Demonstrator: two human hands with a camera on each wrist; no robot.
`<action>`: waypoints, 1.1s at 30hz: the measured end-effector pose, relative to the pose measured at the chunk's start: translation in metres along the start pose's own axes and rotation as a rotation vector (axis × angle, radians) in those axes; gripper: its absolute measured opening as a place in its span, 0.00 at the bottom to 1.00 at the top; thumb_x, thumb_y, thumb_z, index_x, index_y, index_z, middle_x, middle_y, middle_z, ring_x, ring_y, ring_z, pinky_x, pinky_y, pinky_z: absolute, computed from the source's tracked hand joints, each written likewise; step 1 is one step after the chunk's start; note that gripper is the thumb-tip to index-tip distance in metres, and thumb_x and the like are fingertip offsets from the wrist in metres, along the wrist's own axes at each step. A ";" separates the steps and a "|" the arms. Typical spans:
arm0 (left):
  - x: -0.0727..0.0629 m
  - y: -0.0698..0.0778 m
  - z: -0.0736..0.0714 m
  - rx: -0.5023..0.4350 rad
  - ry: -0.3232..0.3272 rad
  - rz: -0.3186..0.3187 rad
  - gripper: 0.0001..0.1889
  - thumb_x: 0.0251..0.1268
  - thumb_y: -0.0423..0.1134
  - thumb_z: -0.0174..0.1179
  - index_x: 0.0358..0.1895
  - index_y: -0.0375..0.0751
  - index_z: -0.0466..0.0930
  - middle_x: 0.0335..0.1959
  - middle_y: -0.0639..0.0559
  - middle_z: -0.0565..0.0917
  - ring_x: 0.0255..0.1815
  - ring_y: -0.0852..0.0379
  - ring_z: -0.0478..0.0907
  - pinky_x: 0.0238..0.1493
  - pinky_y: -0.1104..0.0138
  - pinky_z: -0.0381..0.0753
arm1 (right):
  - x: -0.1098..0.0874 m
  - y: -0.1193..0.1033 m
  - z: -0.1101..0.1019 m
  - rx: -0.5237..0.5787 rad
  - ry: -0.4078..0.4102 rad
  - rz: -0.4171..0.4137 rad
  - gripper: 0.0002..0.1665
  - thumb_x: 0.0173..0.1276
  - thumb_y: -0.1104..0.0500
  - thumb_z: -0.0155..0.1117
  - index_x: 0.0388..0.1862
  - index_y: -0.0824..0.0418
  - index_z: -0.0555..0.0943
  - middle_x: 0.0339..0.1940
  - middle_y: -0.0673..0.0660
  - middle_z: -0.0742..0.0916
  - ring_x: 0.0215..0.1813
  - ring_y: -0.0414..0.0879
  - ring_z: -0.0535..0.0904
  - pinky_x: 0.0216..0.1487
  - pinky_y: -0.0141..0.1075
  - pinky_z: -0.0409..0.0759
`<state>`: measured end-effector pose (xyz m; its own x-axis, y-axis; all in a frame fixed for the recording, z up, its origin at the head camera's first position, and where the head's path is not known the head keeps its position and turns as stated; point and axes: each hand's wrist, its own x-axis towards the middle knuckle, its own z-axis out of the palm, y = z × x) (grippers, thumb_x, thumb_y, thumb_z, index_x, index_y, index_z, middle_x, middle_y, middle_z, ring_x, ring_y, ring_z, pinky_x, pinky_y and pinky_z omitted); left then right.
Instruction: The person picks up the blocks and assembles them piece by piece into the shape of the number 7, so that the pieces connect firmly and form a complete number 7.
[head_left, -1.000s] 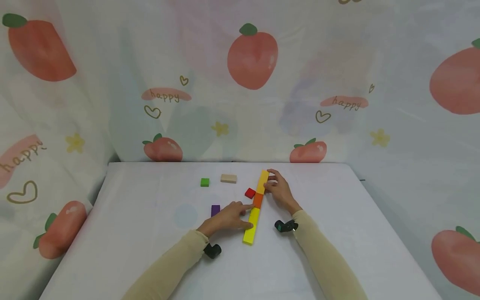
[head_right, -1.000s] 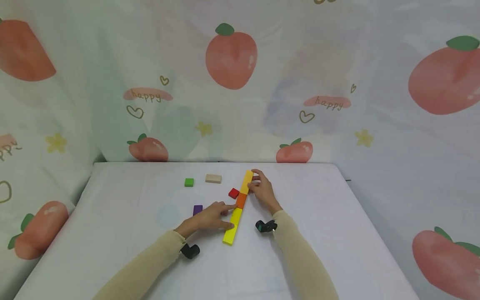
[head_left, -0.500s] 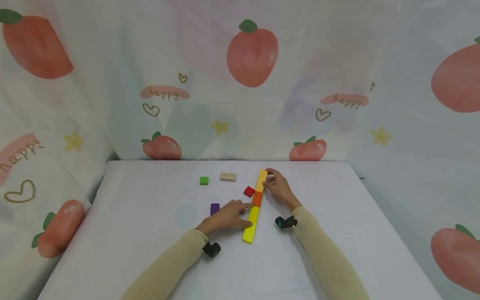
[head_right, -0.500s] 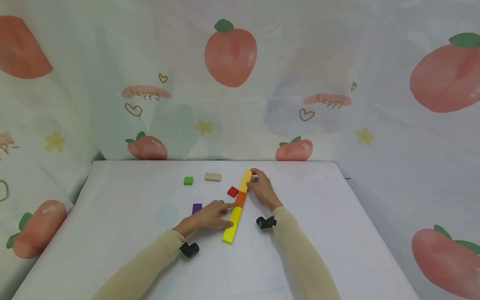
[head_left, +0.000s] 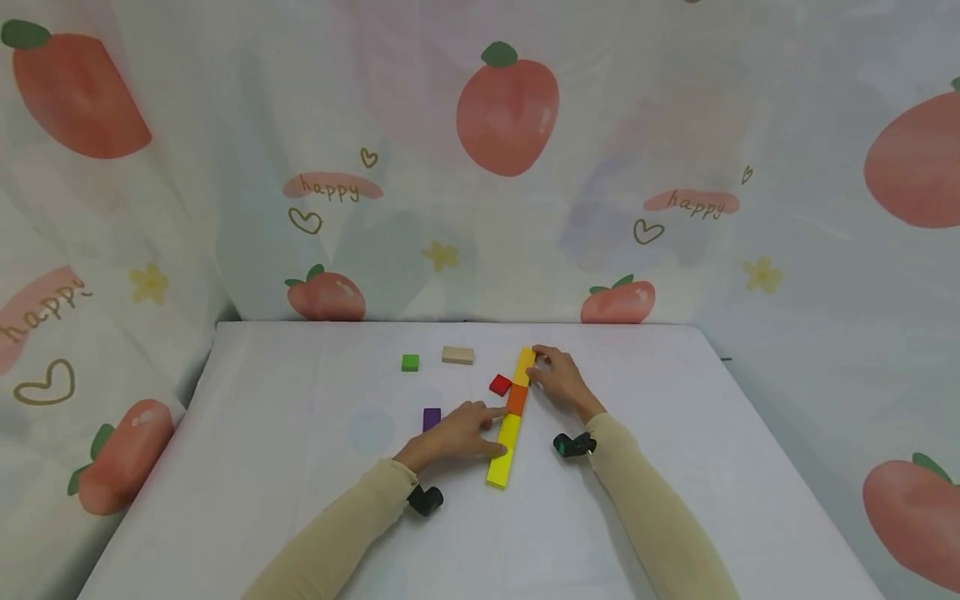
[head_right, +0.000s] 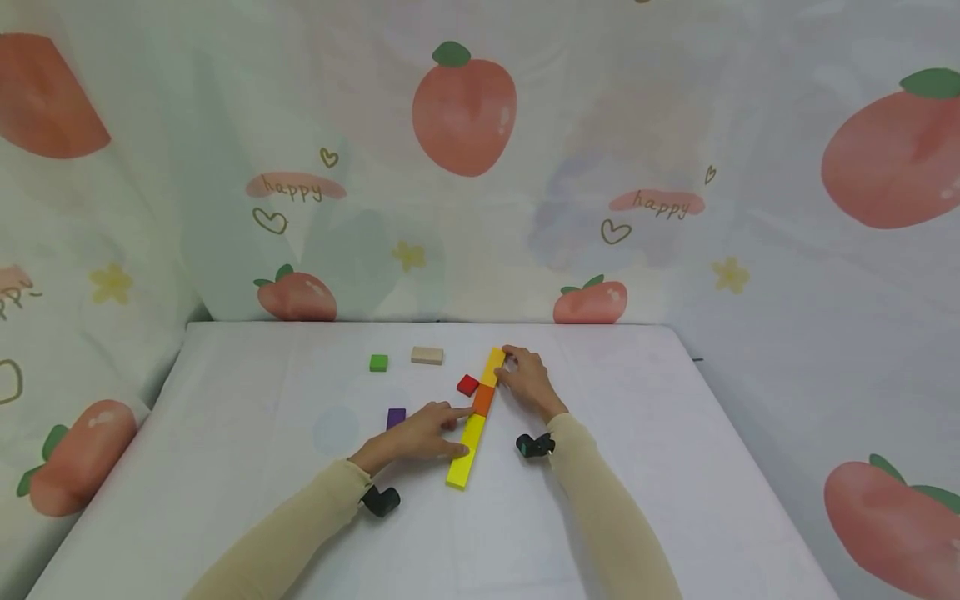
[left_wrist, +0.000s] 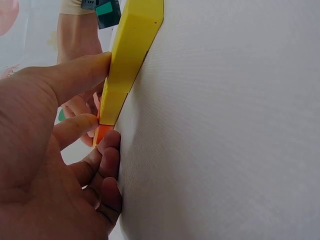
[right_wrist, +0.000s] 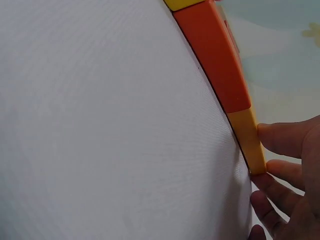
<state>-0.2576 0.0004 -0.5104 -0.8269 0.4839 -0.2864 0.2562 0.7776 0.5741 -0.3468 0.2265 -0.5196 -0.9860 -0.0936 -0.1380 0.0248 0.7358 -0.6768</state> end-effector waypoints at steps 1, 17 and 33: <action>0.000 0.000 0.000 0.004 0.000 0.000 0.37 0.58 0.57 0.67 0.72 0.68 0.65 0.48 0.55 0.78 0.49 0.58 0.71 0.53 0.61 0.80 | 0.000 0.000 0.000 -0.001 0.000 0.001 0.34 0.73 0.52 0.58 0.75 0.57 0.63 0.72 0.62 0.70 0.73 0.58 0.64 0.75 0.55 0.60; 0.002 -0.001 0.002 0.004 -0.005 0.005 0.36 0.57 0.58 0.68 0.71 0.69 0.66 0.48 0.55 0.78 0.49 0.59 0.71 0.53 0.61 0.80 | -0.002 -0.001 -0.001 -0.021 -0.026 0.039 0.35 0.73 0.50 0.57 0.76 0.55 0.62 0.73 0.62 0.68 0.73 0.59 0.60 0.75 0.58 0.58; 0.002 -0.003 0.002 0.011 0.003 0.020 0.36 0.58 0.58 0.67 0.71 0.69 0.66 0.47 0.55 0.78 0.48 0.59 0.71 0.50 0.63 0.80 | -0.004 0.003 0.000 -0.021 -0.028 0.024 0.36 0.72 0.49 0.58 0.76 0.54 0.62 0.73 0.61 0.68 0.74 0.59 0.59 0.76 0.58 0.56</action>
<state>-0.2590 -0.0004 -0.5142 -0.8232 0.4983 -0.2722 0.2782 0.7719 0.5717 -0.3426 0.2286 -0.5209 -0.9802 -0.0944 -0.1739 0.0444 0.7518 -0.6579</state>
